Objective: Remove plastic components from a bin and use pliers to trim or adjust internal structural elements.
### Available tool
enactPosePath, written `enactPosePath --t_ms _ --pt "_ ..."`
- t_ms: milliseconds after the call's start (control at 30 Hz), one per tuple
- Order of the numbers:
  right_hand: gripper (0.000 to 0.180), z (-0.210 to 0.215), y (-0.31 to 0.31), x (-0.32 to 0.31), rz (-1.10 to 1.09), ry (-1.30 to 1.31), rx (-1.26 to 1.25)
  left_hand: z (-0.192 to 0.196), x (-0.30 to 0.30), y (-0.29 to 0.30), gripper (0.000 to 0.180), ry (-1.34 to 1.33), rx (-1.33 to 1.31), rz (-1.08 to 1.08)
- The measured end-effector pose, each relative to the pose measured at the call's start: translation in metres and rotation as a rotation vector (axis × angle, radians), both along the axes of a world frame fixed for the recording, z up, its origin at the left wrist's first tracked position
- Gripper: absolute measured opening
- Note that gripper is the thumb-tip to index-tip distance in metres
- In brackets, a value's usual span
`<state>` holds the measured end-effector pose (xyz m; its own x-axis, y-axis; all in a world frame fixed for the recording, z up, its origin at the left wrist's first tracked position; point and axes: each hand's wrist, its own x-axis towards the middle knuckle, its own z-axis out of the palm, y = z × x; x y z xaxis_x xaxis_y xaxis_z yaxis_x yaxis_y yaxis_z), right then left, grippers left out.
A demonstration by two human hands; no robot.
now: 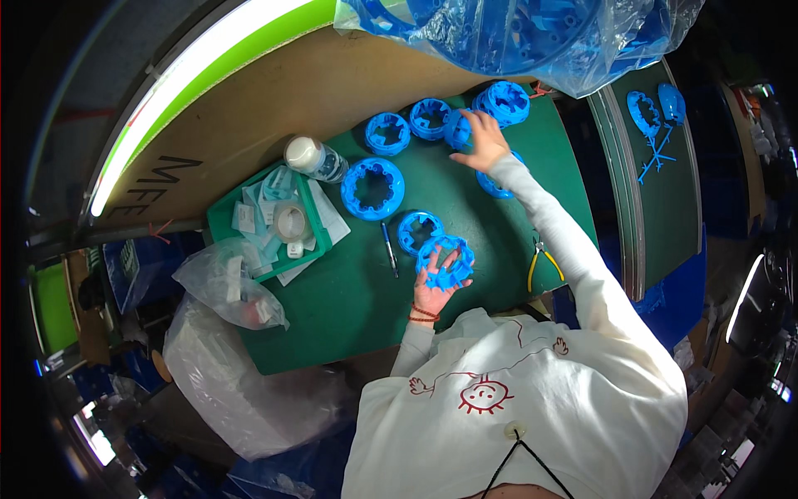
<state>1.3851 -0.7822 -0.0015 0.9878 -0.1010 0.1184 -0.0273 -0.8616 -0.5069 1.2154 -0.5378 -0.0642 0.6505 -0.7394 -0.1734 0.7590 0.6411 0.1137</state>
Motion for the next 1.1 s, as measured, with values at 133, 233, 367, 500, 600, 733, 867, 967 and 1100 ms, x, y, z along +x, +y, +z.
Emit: enactPosePath --t_ms 133,233,367,500,600,733,867,967,1100 --pt "0.110 -0.054 0.006 0.050 -0.007 0.194 -0.460 0.028 0.008 0.012 0.090 -0.160 0.182 -0.020" --pt "0.095 -0.068 -0.016 0.051 0.055 0.215 -0.512 0.029 0.021 0.013 0.092 -0.092 0.188 0.024" --pt "0.068 0.004 0.002 -0.001 0.050 -0.139 -0.301 0.043 0.044 0.018 0.090 -0.096 0.352 0.123" --pt "0.064 0.062 0.041 -0.067 -0.076 -0.328 0.496 0.054 0.075 -0.003 0.084 -0.100 0.353 0.115" --pt "0.064 0.059 0.070 -0.104 0.093 -0.460 0.313 0.086 0.081 -0.021 0.081 -0.162 0.196 0.157" --pt "0.070 0.079 0.069 -0.129 0.244 -0.265 0.422 0.101 0.073 -0.022 0.077 -0.347 0.315 0.183" --pt "0.086 0.082 0.074 -0.134 0.212 -0.301 0.700 0.117 0.062 -0.032 0.077 -0.400 0.347 0.229" --pt "0.097 0.088 0.072 -0.135 0.078 -0.423 0.805 0.118 0.063 -0.038 0.080 -0.353 0.372 0.368" --pt "0.101 0.105 0.071 -0.149 -0.091 -0.275 0.942 0.100 0.052 -0.034 0.085 -0.452 0.393 0.440"
